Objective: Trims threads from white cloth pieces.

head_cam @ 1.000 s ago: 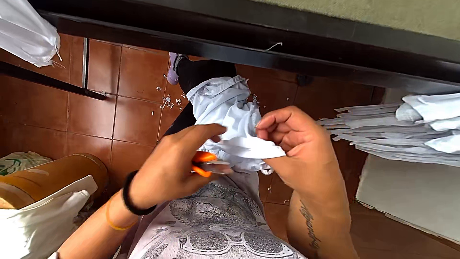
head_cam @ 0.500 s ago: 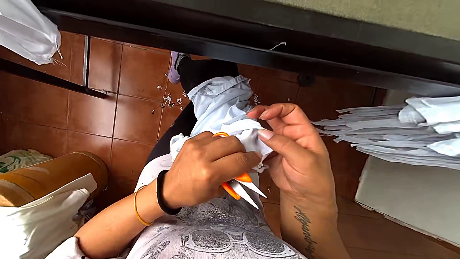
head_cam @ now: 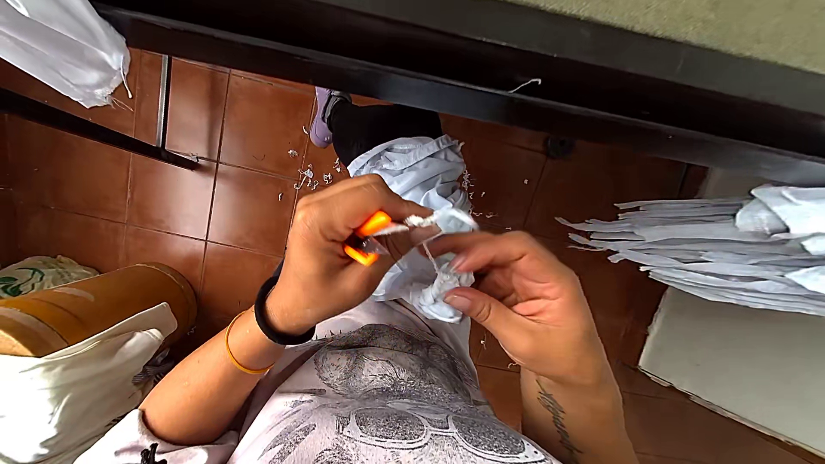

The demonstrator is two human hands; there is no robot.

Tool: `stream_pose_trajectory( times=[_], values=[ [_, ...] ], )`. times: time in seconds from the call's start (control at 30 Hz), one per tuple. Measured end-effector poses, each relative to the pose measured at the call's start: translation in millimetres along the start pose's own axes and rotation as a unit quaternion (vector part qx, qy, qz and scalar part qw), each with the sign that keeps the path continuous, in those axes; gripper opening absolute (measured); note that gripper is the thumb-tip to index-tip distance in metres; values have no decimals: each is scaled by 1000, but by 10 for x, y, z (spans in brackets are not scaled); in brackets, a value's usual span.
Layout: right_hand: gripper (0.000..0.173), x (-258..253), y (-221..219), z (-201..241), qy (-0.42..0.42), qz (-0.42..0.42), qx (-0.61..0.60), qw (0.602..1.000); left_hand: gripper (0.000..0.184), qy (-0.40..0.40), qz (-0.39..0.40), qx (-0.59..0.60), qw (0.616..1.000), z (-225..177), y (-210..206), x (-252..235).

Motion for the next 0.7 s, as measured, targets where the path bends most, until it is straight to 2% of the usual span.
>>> stream_pose_trajectory(
  times=[0.03,0.13,0.17,0.27,0.3,0.43,0.7],
  values=[
    [10,9,6,5,-1,16,2,1000,5,5,-7,3,1000,9,16,-4],
    [13,22,3,1,-18,32,-18,999,5,29,-7,-24,999,42,22,-5],
    [19,22,4,-5,-23,27,-37,999,11,47,7,-52,998,63,24,2],
    [34,17,29,-21,-31,2,-79,996,50,117,111,-158,974,132,60,74],
    [37,15,38,-23,-31,-5,-81,996,53,131,145,-175,965,127,64,110],
    [41,19,55,-22,-24,-21,-84,996,40,122,226,-178,950,6,-30,232],
    [40,6,35,-5,-10,-13,-72,997,32,77,215,-91,969,-13,-202,227]
  ],
)
Point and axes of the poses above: each hand's wrist, its own x-axis away from the middle knuckle, its own y-axis out of the back of the hand, z = x × y, the point moved 4 cm from there along -x, towards the middle knuckle, and after that the axes turned 2 degrees about z, right-handed, at the moved point
